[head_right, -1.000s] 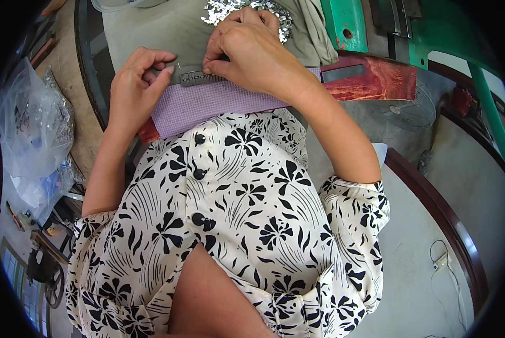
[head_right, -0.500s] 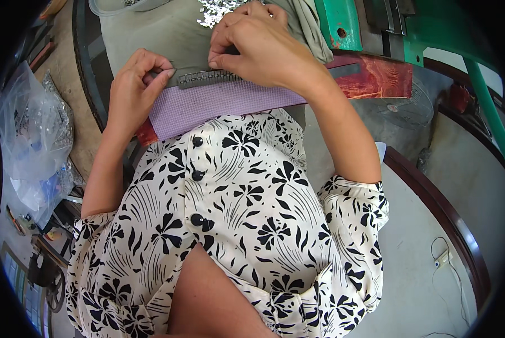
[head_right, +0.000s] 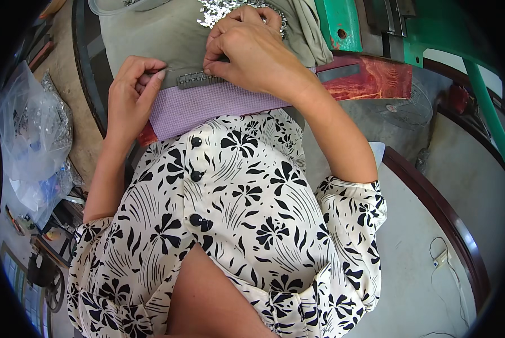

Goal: Manually assembling small metal components onto a strip and using a press machine.

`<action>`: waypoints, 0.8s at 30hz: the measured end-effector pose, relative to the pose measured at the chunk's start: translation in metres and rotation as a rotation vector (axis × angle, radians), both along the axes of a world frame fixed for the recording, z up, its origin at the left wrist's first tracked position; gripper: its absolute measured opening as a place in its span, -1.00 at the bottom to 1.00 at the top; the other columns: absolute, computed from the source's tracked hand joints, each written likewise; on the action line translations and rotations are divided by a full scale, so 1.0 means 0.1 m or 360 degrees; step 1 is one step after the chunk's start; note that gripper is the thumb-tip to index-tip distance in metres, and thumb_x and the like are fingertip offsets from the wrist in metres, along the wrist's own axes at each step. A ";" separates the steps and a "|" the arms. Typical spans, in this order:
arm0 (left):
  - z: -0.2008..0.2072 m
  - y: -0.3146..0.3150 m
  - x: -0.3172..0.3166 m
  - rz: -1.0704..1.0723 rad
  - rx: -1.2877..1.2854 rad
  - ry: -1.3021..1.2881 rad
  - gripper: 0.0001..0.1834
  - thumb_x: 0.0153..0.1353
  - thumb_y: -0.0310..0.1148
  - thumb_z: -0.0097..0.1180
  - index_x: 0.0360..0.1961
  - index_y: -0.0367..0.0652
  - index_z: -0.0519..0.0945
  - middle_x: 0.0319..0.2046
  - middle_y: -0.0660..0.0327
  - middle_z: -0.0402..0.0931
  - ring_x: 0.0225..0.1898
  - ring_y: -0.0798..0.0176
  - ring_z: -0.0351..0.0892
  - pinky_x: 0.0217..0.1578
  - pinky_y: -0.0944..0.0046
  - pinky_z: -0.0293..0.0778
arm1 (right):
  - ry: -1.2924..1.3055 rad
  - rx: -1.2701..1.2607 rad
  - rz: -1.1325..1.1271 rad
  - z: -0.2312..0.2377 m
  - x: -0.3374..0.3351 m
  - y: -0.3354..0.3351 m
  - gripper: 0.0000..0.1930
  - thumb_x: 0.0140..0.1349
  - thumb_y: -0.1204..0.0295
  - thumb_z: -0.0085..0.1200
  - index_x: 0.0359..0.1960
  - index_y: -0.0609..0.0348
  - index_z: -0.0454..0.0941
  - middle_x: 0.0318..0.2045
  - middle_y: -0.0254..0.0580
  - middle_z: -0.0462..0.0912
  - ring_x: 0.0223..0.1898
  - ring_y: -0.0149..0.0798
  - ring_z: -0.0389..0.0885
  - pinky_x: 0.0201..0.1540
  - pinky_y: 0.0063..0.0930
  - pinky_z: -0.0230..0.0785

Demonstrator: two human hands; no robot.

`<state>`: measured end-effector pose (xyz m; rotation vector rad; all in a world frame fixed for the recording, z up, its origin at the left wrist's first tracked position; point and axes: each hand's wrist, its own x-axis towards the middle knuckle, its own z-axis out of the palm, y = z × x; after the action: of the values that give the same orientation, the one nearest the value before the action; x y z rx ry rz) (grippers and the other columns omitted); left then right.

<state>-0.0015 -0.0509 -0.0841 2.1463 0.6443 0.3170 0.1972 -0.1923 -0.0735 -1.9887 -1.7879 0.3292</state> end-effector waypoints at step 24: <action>0.03 0.04 0.08 -0.0081 0.0060 0.0145 -0.89 0.13 -0.44 0.27 -0.32 -0.20 0.62 -0.40 0.21 0.48 -0.53 0.25 0.51 -0.44 0.25 0.42 | 0.0152 -0.0049 -0.0053 0.01 -0.06 0.04 -0.83 0.02 0.21 0.38 -0.47 -0.02 0.77 -0.28 -0.45 0.68 0.07 -0.15 0.40 0.21 -0.10 -0.03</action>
<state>0.0062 -0.0470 -0.0811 2.2197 0.6384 0.2065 0.1913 -0.1879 -0.0724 -1.9870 -1.6988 0.4359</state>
